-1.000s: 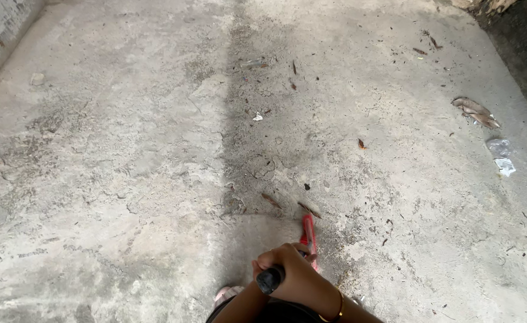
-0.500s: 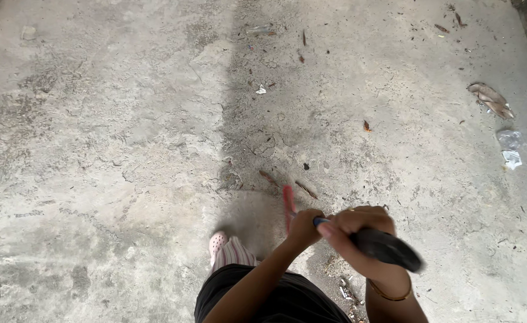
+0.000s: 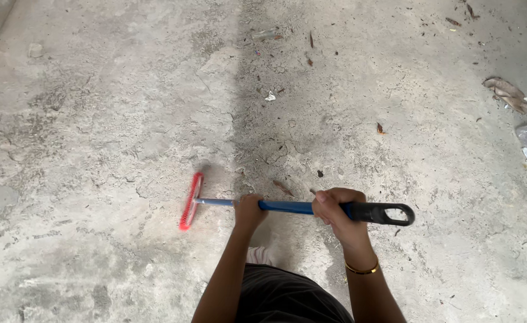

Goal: The person sweeps debris and dust on a concrete floor using a red-bristled broom.

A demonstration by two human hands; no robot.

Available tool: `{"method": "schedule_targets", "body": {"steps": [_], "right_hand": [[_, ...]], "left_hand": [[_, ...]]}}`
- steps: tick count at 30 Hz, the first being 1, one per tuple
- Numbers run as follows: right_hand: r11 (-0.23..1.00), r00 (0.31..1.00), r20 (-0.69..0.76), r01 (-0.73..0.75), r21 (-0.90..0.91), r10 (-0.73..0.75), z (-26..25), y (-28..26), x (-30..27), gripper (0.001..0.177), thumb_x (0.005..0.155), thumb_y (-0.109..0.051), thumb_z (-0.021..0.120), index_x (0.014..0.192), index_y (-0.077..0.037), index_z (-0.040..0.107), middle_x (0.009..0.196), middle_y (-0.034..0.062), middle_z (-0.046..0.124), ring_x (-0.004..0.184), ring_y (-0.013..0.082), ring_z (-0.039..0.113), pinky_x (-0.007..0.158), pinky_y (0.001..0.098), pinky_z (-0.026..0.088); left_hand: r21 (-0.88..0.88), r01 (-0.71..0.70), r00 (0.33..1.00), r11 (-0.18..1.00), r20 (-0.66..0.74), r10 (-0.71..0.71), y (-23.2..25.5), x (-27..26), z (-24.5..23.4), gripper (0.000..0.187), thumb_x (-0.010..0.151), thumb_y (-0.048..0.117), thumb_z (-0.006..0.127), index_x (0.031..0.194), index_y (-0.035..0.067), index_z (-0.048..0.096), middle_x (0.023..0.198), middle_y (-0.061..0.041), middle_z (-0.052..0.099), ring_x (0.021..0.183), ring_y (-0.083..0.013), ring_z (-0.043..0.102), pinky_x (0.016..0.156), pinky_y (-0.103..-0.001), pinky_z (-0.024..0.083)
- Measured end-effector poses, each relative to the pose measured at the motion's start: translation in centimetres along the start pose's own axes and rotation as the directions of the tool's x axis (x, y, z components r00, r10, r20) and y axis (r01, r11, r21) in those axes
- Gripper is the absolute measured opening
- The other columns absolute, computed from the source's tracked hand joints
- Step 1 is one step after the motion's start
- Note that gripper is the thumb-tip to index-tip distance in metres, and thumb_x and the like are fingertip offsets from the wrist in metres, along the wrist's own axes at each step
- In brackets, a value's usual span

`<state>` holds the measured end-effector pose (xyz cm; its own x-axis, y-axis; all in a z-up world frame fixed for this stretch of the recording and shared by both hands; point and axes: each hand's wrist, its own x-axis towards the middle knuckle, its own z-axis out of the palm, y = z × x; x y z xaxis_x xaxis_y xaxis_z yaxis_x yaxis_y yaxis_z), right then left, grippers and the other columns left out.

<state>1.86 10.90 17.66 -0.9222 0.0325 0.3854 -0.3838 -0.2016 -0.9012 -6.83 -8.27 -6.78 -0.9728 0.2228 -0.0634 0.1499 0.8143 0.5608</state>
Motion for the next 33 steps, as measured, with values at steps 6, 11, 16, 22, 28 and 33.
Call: {"method": "schedule_targets", "body": {"steps": [6,11,16,22,28,33], "right_hand": [[0.95,0.994,-0.002,-0.102,-0.294,0.106,2.8,-0.7,-0.6,0.048,0.094,0.007,0.063,0.055,-0.007,0.039,0.048,0.0015,0.044,0.042,0.0072,0.034,0.042,0.0274,0.027],[0.849,0.969,-0.09,-0.245,-0.469,0.23,5.0,-6.5,-0.8,0.048,0.085,0.011,0.065,0.051,-0.007,0.036,0.044,0.0009,0.042,0.036,0.007,0.034,0.039,0.0305,0.024],[0.772,0.978,-0.039,-0.186,-0.608,0.206,5.1,-7.1,1.1,0.052,0.084,0.007,0.07,0.052,-0.008,0.031,0.042,0.0005,0.036,0.035,0.0086,0.033,0.04,0.0305,0.022],[0.695,0.978,0.114,-0.041,-0.718,0.176,3.4,-6.2,2.9,0.05,0.086,-0.001,0.075,0.055,-0.01,0.037,0.044,0.0015,0.037,0.036,0.0104,0.04,0.04,0.0298,0.027],[0.765,0.972,0.206,0.046,-0.642,0.114,0.4,-9.4,3.7,0.048,0.082,-0.003,0.078,0.052,-0.012,0.041,0.042,-0.0002,0.046,0.034,0.0092,0.044,0.037,0.0289,0.026],[0.964,0.966,0.223,0.174,-0.202,-0.128,-2.0,-10.9,4.2,0.036,0.091,0.0,0.067,0.06,-0.007,0.049,0.049,-0.0002,0.05,0.041,0.0112,0.05,0.039,0.0269,0.038]], "left_hand": [[-0.067,-0.021,0.99,0.998,0.14,0.031,-1.4,-0.2,3.8,0.033,0.086,0.046,0.072,0.083,0.013,0.076,0.098,-0.008,0.075,0.108,-0.037,0.065,0.092,-0.081,0.031],[-0.248,-0.059,0.915,0.967,0.374,0.152,5.0,-1.5,5.1,0.041,0.093,0.052,0.066,0.077,0.015,0.076,0.091,-0.007,0.073,0.093,-0.0296,0.071,0.09,-0.06,0.049],[-0.384,-0.066,0.9,0.921,0.376,0.222,10.3,-1.2,5.4,0.038,0.085,0.05,0.073,0.08,0.012,0.076,0.092,-0.005,0.075,0.097,-0.0293,0.071,0.088,-0.072,0.042],[-0.421,-0.097,0.873,0.902,0.399,0.28,14.5,0.4,5.7,0.035,0.09,0.049,0.068,0.083,0.015,0.076,0.089,-0.002,0.075,0.096,-0.0289,0.069,0.088,-0.075,0.036],[-0.382,-0.147,0.869,0.912,0.39,0.303,17.0,1.6,3.2,0.048,0.095,0.059,0.06,0.076,0.016,0.072,0.075,-0.002,0.069,0.071,-0.0212,0.069,0.086,-0.048,0.057],[-0.232,-0.312,0.905,0.921,0.222,0.362,15.9,2.2,-0.9,0.052,0.095,0.053,0.061,0.063,0.014,0.072,0.068,-0.004,0.069,0.062,-0.0224,0.068,0.103,-0.056,0.045]]}}
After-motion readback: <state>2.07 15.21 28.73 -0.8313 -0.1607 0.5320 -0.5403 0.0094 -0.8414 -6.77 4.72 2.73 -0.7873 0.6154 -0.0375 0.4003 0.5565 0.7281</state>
